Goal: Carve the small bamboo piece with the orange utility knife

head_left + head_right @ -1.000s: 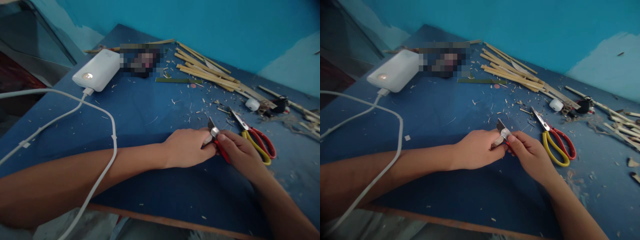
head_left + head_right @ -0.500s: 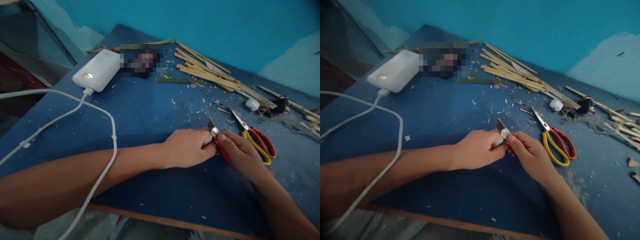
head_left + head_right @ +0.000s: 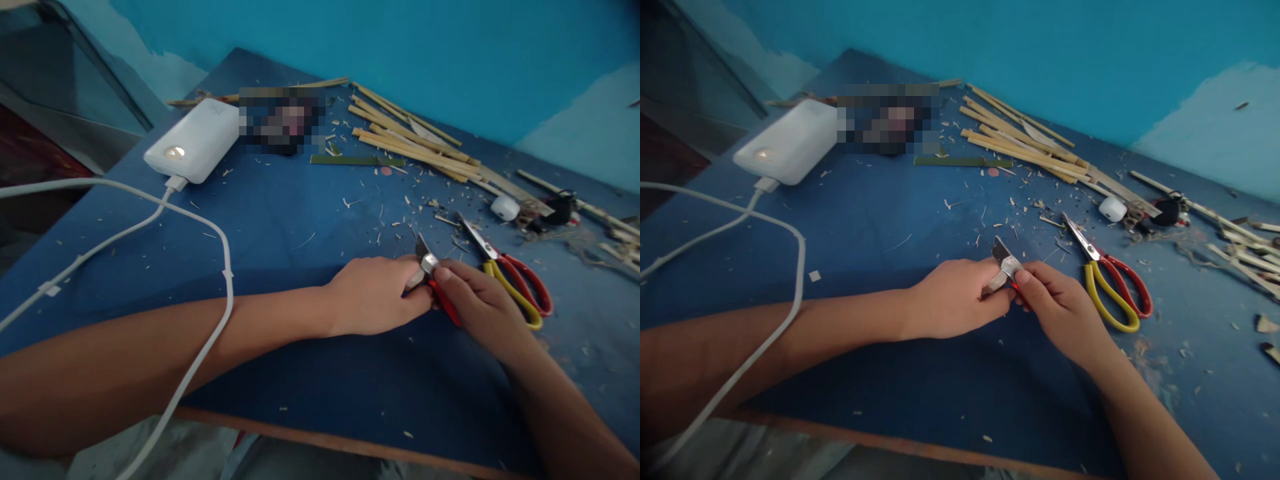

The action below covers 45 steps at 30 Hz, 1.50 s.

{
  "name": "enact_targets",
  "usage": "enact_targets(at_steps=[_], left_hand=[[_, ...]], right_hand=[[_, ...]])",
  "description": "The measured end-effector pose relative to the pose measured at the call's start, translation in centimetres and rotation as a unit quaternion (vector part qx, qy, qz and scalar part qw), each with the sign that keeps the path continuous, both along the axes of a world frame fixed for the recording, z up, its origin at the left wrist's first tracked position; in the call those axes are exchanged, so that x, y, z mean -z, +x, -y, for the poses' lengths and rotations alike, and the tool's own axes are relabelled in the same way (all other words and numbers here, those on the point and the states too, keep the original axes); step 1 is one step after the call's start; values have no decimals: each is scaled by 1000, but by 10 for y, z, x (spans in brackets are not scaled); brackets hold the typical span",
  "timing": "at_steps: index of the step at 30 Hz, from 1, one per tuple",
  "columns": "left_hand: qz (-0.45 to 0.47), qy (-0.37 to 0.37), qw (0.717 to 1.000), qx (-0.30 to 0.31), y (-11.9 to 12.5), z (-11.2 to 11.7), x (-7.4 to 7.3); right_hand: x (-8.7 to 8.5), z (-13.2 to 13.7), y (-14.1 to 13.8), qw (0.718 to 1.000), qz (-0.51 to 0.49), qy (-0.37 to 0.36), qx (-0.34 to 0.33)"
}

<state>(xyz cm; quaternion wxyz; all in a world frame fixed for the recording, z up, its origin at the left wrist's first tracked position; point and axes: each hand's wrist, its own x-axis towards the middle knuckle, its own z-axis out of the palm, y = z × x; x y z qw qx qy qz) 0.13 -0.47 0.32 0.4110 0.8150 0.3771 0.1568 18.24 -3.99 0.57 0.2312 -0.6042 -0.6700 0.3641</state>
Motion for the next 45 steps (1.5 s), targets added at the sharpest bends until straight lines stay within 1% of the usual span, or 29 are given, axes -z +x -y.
enact_targets(at_steps=[7,19,25,30,35,40,45], left_hand=[[-27,-2,1000,6,-1,1,-2],[-19,17,1000,7,0,0,-1],[-27,6,1000,13,0,1,-1],[-18,28,999,17,-1,1,1],[-21,30,999,28,-1,0,1],[-37,20,999,28,0,0,-1],[-31,24,999,24,0,0,2]], right_hand=[[1,-1,1,1000,-3,0,0],[0,0,-1,1000,3,2,5],[-1,1,-2,1000,-7,-8,18],[-2,0,-2,999,-5,-4,33],[-2,-1,0,1000,12,-7,18],[-2,-2,1,1000,20,1,20],[0,-3,4,1000,19,7,4]])
